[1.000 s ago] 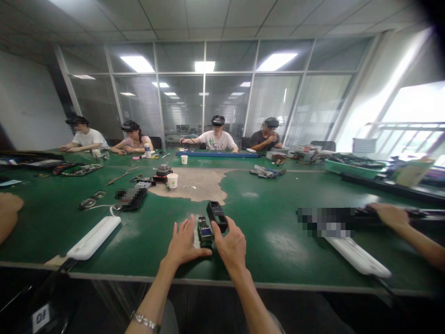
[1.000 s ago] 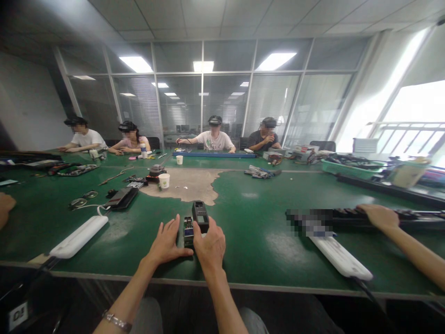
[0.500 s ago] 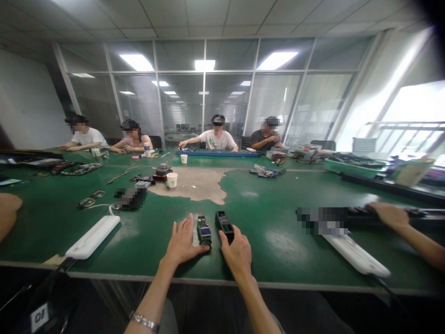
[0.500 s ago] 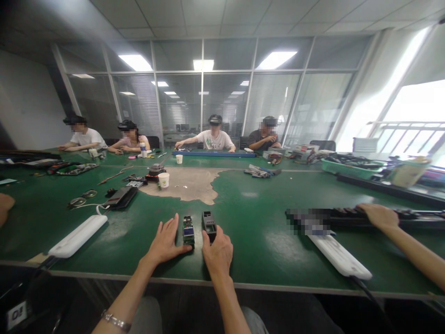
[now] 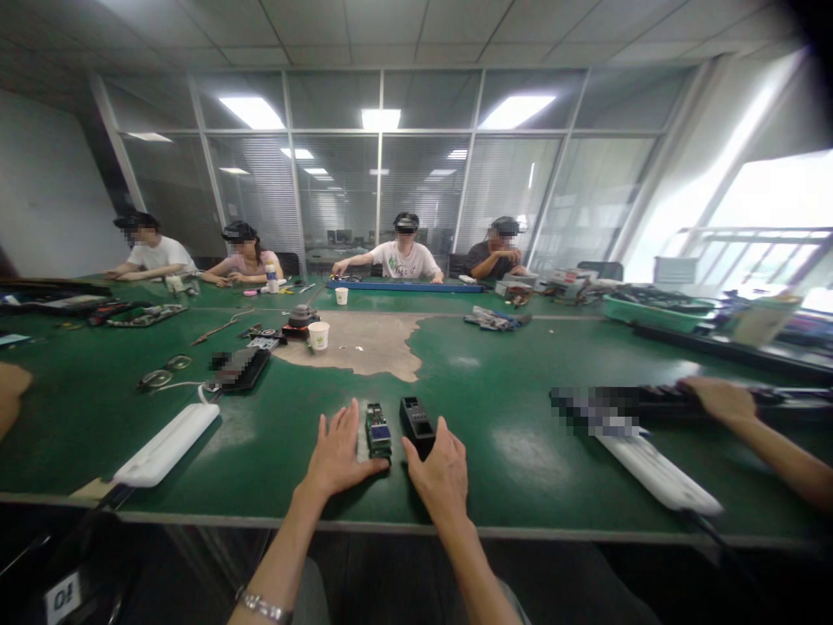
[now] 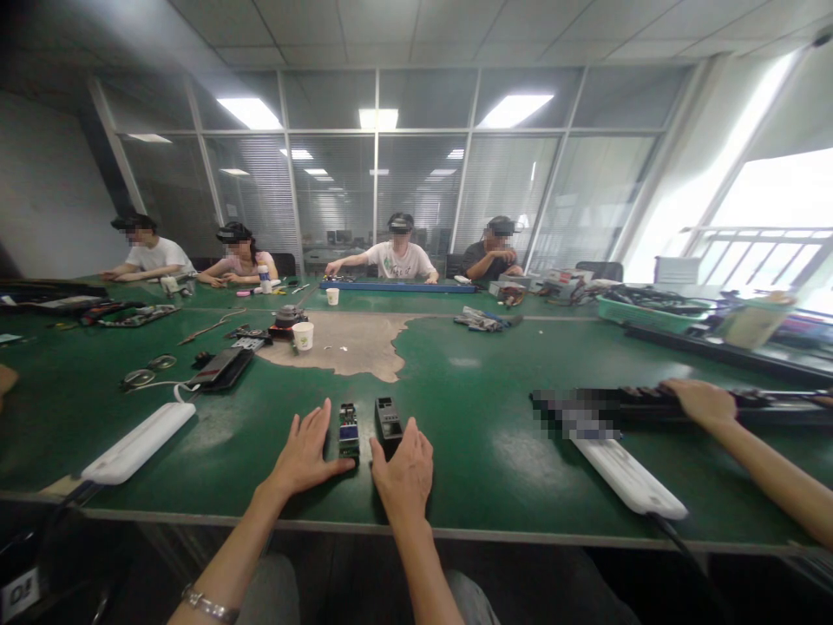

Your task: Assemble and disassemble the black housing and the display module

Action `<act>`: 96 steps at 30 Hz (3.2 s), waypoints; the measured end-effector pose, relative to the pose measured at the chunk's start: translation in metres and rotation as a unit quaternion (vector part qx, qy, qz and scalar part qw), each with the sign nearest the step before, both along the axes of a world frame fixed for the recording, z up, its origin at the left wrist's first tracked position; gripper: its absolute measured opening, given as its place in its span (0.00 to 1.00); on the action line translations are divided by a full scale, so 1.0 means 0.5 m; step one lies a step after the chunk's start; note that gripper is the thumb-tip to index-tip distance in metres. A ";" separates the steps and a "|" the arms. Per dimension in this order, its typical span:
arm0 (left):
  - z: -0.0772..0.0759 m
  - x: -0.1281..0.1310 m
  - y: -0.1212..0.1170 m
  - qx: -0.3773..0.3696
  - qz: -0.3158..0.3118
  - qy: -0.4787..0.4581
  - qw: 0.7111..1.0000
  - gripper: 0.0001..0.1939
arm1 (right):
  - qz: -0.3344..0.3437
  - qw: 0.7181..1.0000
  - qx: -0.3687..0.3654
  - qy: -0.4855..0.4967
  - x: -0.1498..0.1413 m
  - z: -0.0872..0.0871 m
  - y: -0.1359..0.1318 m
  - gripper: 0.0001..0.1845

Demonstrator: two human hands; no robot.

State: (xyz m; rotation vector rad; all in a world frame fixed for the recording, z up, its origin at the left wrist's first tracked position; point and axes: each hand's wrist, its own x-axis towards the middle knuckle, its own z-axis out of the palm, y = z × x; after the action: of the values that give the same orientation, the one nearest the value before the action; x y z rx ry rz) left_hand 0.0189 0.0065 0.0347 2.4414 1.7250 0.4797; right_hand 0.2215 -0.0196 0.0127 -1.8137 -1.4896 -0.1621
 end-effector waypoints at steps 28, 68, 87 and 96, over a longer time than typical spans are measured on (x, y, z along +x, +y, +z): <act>-0.005 -0.002 0.002 0.027 -0.012 0.022 0.999 0.51 | 0.068 0.994 0.020 0.089 -0.061 0.110 -0.028 0.23; -0.001 -0.006 -0.004 0.006 -0.008 0.020 1.000 0.43 | 0.051 0.994 -0.092 -0.020 -0.131 0.078 -0.042 0.30; -0.006 -0.007 0.006 0.020 -0.024 -0.005 1.000 0.58 | 0.056 0.996 0.012 0.071 -0.051 0.135 -0.009 0.24; 0.000 -0.007 0.002 0.009 -0.018 -0.005 1.000 0.59 | -0.002 0.997 -0.059 0.042 0.010 0.047 -0.002 0.27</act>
State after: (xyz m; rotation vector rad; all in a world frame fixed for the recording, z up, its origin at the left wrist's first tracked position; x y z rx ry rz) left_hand 0.0151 0.0076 0.0346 2.4741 1.6773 0.5052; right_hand 0.2265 -0.0206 0.0359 -1.8945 -1.4628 0.0006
